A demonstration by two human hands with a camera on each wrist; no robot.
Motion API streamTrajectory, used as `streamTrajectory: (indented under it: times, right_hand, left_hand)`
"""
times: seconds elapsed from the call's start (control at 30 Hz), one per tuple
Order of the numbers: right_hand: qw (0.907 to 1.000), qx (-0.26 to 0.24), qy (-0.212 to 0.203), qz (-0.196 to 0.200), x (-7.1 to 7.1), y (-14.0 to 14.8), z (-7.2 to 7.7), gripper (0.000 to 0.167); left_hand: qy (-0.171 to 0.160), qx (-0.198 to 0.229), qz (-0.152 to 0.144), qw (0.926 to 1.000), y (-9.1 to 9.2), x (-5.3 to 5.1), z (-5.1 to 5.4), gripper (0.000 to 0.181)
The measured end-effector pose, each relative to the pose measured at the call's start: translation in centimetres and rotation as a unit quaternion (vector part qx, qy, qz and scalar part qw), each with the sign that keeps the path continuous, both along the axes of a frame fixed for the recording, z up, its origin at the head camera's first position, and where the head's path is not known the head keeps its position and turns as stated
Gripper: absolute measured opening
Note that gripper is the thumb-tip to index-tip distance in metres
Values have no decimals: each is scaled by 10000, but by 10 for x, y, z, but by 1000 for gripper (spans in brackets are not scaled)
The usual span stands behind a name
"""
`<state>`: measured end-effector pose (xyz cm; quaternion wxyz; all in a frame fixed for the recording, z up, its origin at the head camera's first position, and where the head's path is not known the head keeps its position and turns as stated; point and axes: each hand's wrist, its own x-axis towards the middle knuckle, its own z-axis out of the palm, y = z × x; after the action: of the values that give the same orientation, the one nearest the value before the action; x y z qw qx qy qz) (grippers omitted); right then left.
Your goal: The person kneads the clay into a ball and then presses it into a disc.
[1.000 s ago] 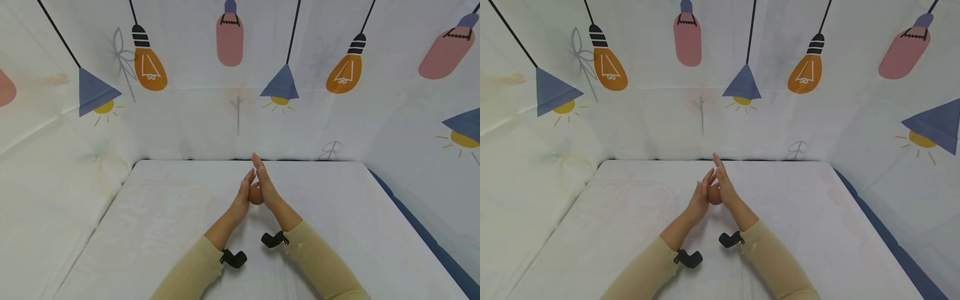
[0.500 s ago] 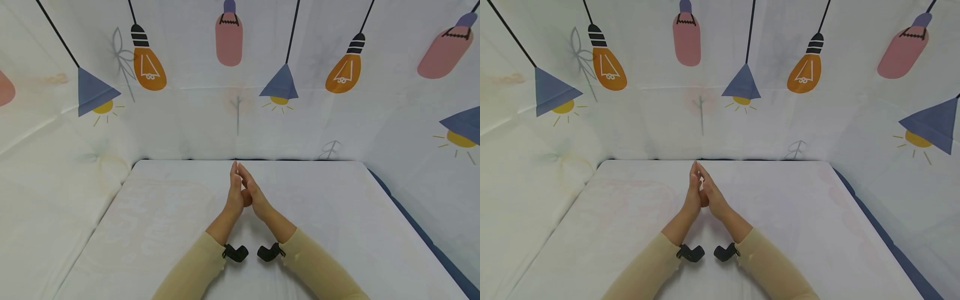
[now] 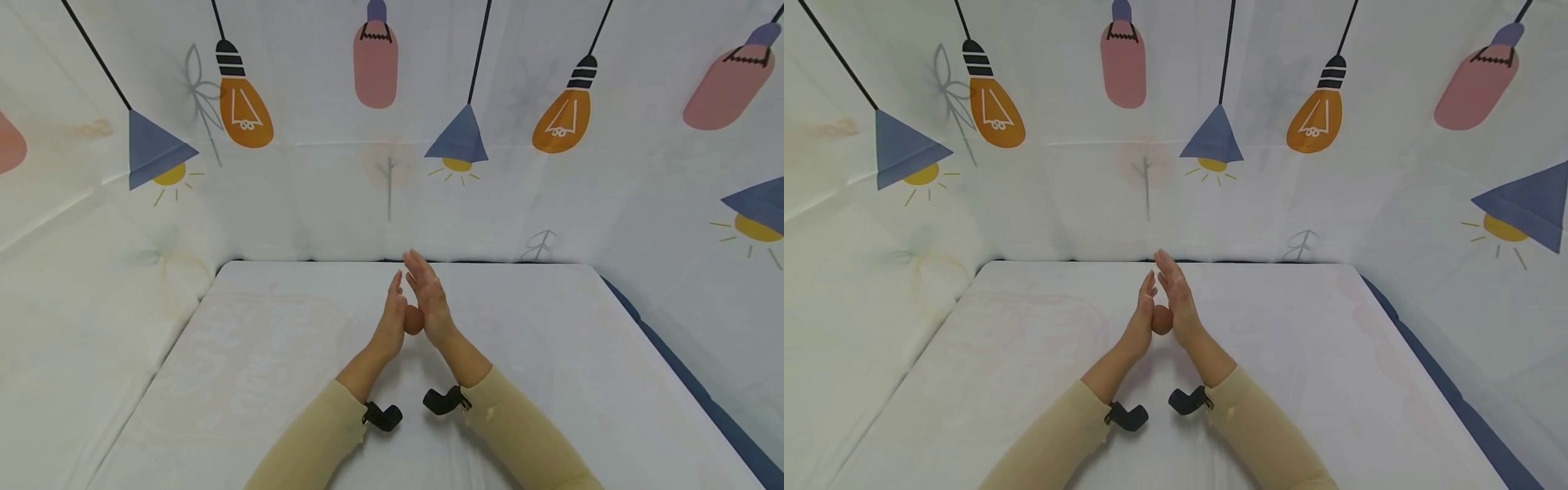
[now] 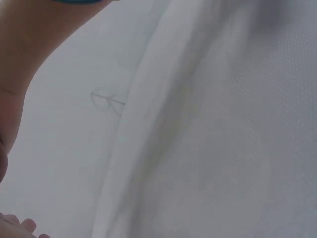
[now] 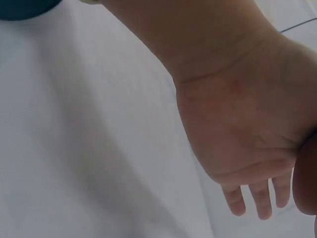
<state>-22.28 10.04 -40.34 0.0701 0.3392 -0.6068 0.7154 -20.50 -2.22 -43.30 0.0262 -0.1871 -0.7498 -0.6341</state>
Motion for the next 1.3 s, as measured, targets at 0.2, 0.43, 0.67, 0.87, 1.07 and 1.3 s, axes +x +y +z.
streamTrajectory:
  times: [0.2, 0.43, 0.67, 0.87, 1.07, 1.3]
  right_hand:
    - [9999, 41, 28, -119, -11, 5, -4, 82]
    - [9967, 718, -360, -132, -15, 7, -14, 70]
    - [9889, 1213, -860, 28, -7, 1, -20, 60]
    - [9847, 1350, -1081, 221, 1, -7, -22, 65]
    - [9869, 1289, -870, 440, 8, -12, -17, 70]
    - [9919, 1041, -626, 377, 11, -9, -15, 72]
  left_hand:
    - [-64, 66, -434, 9990, 3, 6, 3, 84]
    - [6, 1042, -698, 9921, 5, 8, 6, 68]
    - [409, 1196, -189, 9918, 5, 6, 12, 81]
    - [536, 1154, 356, 9912, 5, 3, 13, 103]
    - [627, 995, 695, 9906, 1, -4, 17, 116]
    - [827, 440, 829, 9921, -5, -10, 3, 114]
